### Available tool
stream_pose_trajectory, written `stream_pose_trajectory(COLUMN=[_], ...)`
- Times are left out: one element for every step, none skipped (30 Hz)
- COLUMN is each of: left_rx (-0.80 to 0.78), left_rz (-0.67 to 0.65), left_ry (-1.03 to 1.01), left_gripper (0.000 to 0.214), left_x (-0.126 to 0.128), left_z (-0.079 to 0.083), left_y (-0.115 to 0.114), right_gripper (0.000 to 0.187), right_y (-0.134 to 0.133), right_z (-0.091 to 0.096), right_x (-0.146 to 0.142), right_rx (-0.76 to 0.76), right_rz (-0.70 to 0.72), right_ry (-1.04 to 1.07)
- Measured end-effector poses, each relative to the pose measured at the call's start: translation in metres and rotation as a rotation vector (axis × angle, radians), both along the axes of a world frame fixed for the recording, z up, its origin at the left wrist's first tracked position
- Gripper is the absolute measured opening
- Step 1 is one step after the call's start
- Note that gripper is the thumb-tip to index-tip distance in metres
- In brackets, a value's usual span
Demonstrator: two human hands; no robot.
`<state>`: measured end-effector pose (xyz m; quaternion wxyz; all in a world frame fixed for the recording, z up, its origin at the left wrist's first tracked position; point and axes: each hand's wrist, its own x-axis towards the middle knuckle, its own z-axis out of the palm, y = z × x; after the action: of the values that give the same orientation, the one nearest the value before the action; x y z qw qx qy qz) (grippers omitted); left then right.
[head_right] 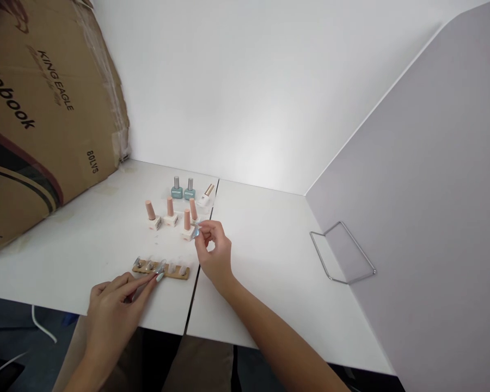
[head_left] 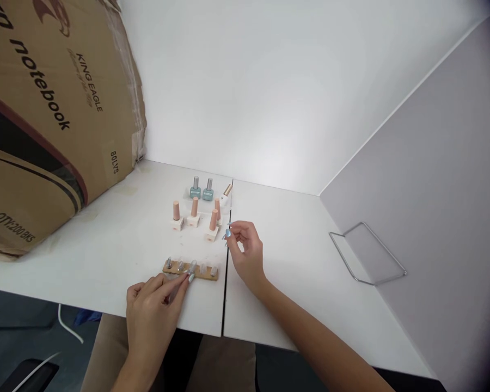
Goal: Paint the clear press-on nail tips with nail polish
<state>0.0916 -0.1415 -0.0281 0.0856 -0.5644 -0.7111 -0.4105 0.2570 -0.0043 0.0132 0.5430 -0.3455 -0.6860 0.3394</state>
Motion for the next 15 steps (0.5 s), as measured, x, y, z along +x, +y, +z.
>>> stream_pose_trajectory(left_rx=[0.005,0.011,0.015,0.016,0.015,0.011,0.008,0.004,0.000,-0.003,-0.007,-0.011,-0.019,-0.033,-0.063], left_rz=[0.002,0.005,0.010,0.015,0.022,0.028,0.035,0.043,0.051,0.061,0.072,0.075,0.068,0.044,-0.012], left_ry=[-0.006,-0.012,-0.021,-0.033,-0.047,-0.063,-0.082,-0.103,-0.125,-0.147,-0.168,-0.189,-0.211,-0.233,-0.262], left_gripper=[0.033,0.033,0.031,0.030,0.029,0.029,0.029,0.029,0.028,0.028,0.032,0.043,0.053,0.060,0.065], left_x=[0.000,0.000,0.001,0.002,0.003,0.003,0.002,0.000,-0.004,-0.010,-0.017,-0.025,-0.033,-0.041,-0.049], left_z=[0.000,0.000,-0.001,-0.001,-0.001,-0.002,-0.002,-0.003,-0.003,-0.004,-0.005,-0.005,-0.004,-0.003,-0.001], left_y=[0.000,0.000,0.000,0.001,0.001,0.002,0.003,0.003,0.004,0.005,0.006,0.008,0.010,0.012,0.015], right_gripper=[0.008,0.009,0.012,0.018,0.026,0.031,0.035,0.038,0.041,0.044,0.047,0.052,0.056,0.059,0.061], right_y=[-0.002,-0.005,-0.008,-0.011,-0.014,-0.016,-0.018,-0.019,-0.019,-0.019,-0.018,-0.018,-0.017,-0.017,-0.016], right_z=[-0.002,-0.004,-0.006,-0.007,-0.008,-0.008,-0.008,-0.009,-0.008,-0.008,-0.008,-0.008,-0.009,-0.009,-0.010], right_x=[0.004,0.009,0.013,0.017,0.020,0.022,0.023,0.024,0.024,0.024,0.023,0.023,0.022,0.021,0.020], right_rx=[0.009,0.019,0.028,0.035,0.043,0.048,0.048,0.042,0.030,0.012,-0.009,-0.029,-0.046,-0.061,-0.073], right_rz=[0.039,0.080,0.129,0.178,0.226,0.271,0.307,0.339,0.365,0.386,0.403,0.417,0.427,0.435,0.439], right_ry=[-0.024,-0.048,-0.078,-0.113,-0.150,-0.189,-0.225,-0.262,-0.296,-0.327,-0.354,-0.377,-0.396,-0.412,-0.425])
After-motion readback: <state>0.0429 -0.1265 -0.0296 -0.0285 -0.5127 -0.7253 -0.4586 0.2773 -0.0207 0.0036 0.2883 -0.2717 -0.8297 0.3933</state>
